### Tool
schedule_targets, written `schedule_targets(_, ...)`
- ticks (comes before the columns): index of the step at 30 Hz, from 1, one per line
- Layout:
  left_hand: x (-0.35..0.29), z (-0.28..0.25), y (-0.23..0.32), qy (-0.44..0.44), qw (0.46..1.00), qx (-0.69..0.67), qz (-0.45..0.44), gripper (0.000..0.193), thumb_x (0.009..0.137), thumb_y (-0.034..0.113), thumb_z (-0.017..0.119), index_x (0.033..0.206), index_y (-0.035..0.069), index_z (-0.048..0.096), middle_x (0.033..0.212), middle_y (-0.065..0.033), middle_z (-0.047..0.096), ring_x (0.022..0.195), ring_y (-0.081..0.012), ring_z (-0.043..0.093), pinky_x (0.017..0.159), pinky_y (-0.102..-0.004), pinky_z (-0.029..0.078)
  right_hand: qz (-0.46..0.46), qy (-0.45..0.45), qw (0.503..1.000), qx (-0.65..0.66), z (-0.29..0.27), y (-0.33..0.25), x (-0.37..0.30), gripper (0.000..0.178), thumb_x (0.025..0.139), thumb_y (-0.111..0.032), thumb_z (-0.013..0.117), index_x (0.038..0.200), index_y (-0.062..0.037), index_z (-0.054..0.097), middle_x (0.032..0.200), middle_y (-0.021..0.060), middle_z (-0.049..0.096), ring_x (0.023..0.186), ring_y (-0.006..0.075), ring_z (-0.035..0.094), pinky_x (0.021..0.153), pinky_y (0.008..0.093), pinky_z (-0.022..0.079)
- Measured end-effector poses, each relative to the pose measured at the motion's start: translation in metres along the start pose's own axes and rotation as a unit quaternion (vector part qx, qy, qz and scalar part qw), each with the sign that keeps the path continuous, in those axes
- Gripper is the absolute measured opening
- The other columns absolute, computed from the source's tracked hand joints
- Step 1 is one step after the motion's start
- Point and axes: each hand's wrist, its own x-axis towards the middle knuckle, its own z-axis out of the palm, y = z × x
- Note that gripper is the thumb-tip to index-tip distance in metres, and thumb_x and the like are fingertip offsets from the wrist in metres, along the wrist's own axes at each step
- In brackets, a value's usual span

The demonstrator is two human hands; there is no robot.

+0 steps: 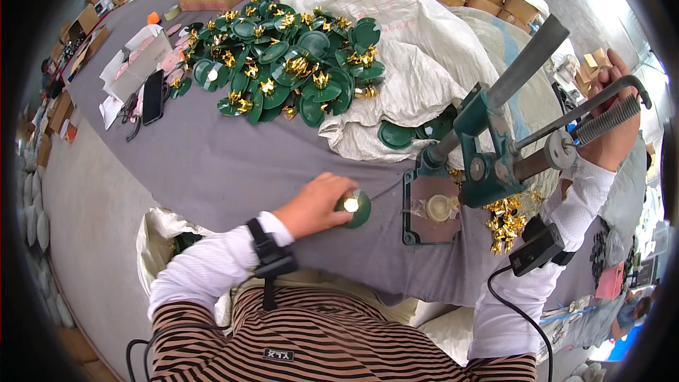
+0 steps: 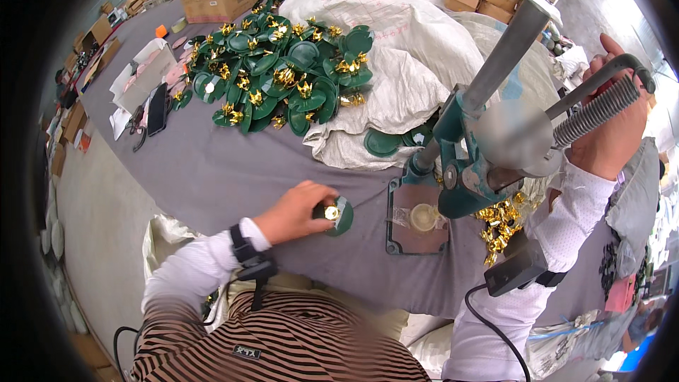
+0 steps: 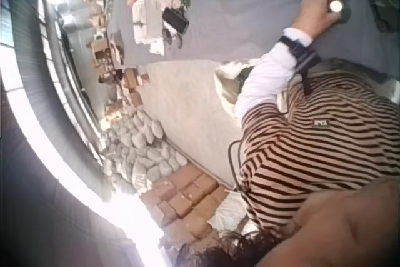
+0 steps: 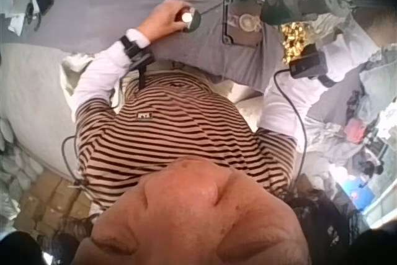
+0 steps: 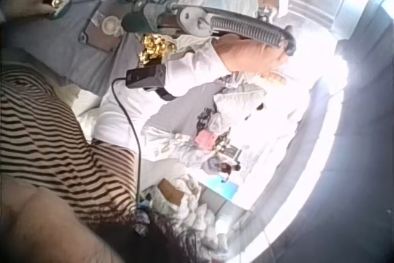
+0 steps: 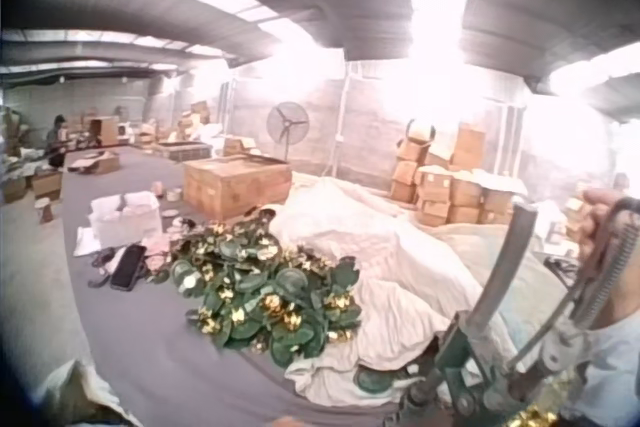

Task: Assembling plastic and metal components using a manual press tool.

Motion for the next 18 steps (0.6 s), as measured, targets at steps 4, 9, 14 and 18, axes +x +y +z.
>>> schedule_targets(4,0.057,-0.062,-0.008,0.018,0.996,-0.023,-0.080,0.046,0.075,0.028,0.079,0.112,0.005,0.063,0.098,-0.0133,0.064,0.094,-0.0313,0.059,0.082,-0.0379,0.049,0.000,-0.059,0.998,-0.003,-0.028,0.008,0.013,0.039,0.098,-0.019,0.046,0.121,0.0111,0.056,0.077,0.0067,0.057,0.064,0.0108,0.054,0.053,0.0172,0.042)
schedule_targets(9,0.127,-0.070,-0.080,0.273,0.942,0.162,-0.113,0.038,0.079,0.028,0.072,0.108,0.004,0.064,0.101,-0.0195,0.059,0.095,-0.0376,0.059,0.083,-0.0440,0.048,0.005,-0.122,0.990,0.069,-0.031,0.021,0.029,0.033,0.098,-0.016,0.050,0.116,0.0097,0.059,0.080,0.0078,0.061,0.064,0.0096,0.056,0.054,0.0186,0.045)
schedule_targets(14,0.115,-0.042,-0.014,0.260,0.964,0.048,-0.026,0.029,0.075,0.012,0.073,0.102,0.005,0.064,0.090,-0.0125,0.064,0.083,-0.0283,0.062,0.076,-0.0364,0.051,-0.013,-0.084,0.995,0.053,-0.025,0.014,0.017,0.026,0.093,-0.011,0.056,0.112,0.0049,0.063,0.079,0.0061,0.063,0.063,0.0092,0.057,0.052,0.0178,0.042)
schedule_targets(18,0.085,0.037,0.066,0.102,0.978,-0.182,0.021,0.048,0.074,0.007,0.077,0.117,0.003,0.056,0.095,-0.0063,0.068,0.077,-0.0129,0.062,0.072,-0.0271,0.052,-0.024,-0.013,0.999,0.034,0.000,0.000,-0.003,0.023,0.091,-0.010,0.057,0.107,0.0057,0.061,0.071,-0.0008,0.057,0.059,0.0058,0.052,0.049,0.0170,0.040)
